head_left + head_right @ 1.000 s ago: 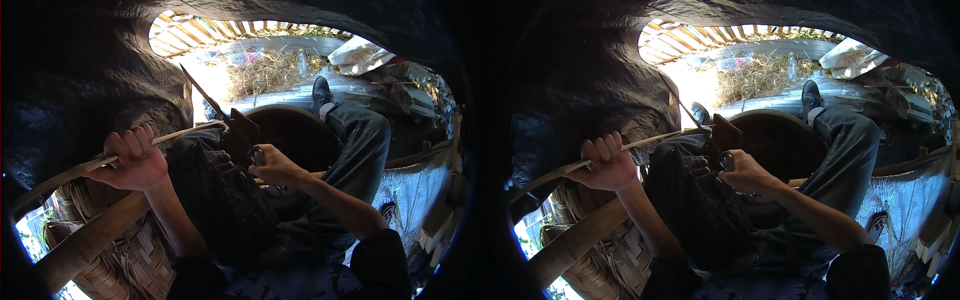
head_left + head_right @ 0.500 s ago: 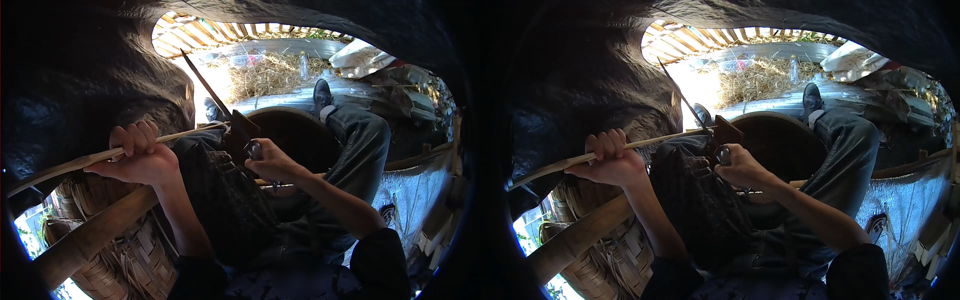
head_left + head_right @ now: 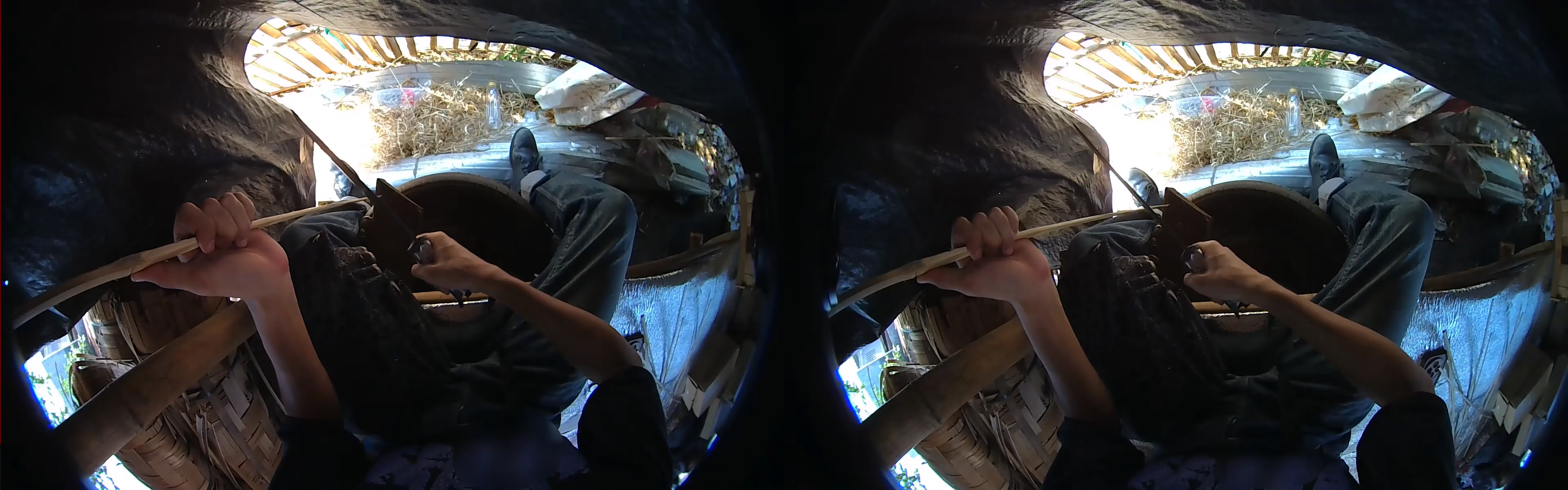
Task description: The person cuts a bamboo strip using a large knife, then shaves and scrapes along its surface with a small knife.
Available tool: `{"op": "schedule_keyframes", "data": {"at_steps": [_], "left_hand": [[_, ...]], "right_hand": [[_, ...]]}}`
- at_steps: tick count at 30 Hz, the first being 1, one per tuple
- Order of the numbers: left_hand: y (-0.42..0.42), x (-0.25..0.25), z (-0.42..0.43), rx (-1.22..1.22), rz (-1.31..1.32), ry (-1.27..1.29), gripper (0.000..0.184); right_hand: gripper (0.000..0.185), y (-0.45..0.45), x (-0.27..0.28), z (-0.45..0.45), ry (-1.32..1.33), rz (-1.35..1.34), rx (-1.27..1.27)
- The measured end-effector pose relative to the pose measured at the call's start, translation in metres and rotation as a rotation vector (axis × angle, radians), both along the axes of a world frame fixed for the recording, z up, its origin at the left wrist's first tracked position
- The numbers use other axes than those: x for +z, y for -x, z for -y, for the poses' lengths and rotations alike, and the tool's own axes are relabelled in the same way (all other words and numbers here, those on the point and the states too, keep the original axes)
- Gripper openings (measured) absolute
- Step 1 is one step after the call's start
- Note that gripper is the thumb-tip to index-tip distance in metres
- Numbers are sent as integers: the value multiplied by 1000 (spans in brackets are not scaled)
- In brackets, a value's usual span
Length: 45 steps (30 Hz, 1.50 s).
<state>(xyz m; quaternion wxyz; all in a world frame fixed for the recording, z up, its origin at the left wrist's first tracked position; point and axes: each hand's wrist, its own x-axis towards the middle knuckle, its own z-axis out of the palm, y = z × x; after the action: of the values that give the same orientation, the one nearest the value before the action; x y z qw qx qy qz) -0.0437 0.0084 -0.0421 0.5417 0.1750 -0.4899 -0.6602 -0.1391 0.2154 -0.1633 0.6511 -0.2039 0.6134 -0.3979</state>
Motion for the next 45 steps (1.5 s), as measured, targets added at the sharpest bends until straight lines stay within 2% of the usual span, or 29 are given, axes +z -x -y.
{"op": "schedule_keyframes", "data": {"at_steps": [2,3,6,8,11,13,16,18,20,21,24,25,28,30,34,38,40,43,45], "left_hand": [[2,2,-2,34,2,1,67],[4,4,-4,102,29,-14,67],[6,6,-7,185,74,-8,68],[5,5,-12,215,95,-3,67],[15,7,-13,333,132,71,67],[17,7,-13,425,201,61,66],[16,7,-12,401,181,66,66],[12,8,-11,356,168,56,67],[6,7,-12,333,175,29,67],[5,7,-11,330,175,36,67],[8,7,-7,364,181,36,67],[8,8,-7,398,194,20,67],[6,7,-4,437,230,9,67],[5,7,-3,396,200,7,68],[0,4,-4,340,192,45,68],[7,7,-4,421,221,28,68],[11,8,-3,512,260,9,68],[12,10,-6,517,256,-17,68],[10,7,-7,530,269,-5,68]], "right_hand": [[12,-13,-31,-3,-26,-26,35],[17,-17,-37,0,-132,-231,23],[20,3,-38,3,-204,-93,131],[20,-1,-22,2,-206,-53,81],[19,-7,-9,5,-37,-198,-26],[20,-16,-21,6,-107,-84,-3],[22,-15,-57,5,-192,-106,48],[22,-2,-49,10,-232,-63,25],[11,2,-32,9,-117,-170,-21],[10,8,-21,12,-111,-48,-35],[11,14,1,19,-100,-1,11],[11,9,-11,18,-96,-1,13],[12,-5,-56,6,-8,-29,65],[14,-2,-52,8,-175,-111,87],[25,3,-19,11,-104,-131,43],[28,-18,-57,8,-36,-202,17],[27,-17,-85,1,-115,-180,30],[18,8,-78,1,-229,-207,36],[20,20,-53,7,-190,-156,51]]}}
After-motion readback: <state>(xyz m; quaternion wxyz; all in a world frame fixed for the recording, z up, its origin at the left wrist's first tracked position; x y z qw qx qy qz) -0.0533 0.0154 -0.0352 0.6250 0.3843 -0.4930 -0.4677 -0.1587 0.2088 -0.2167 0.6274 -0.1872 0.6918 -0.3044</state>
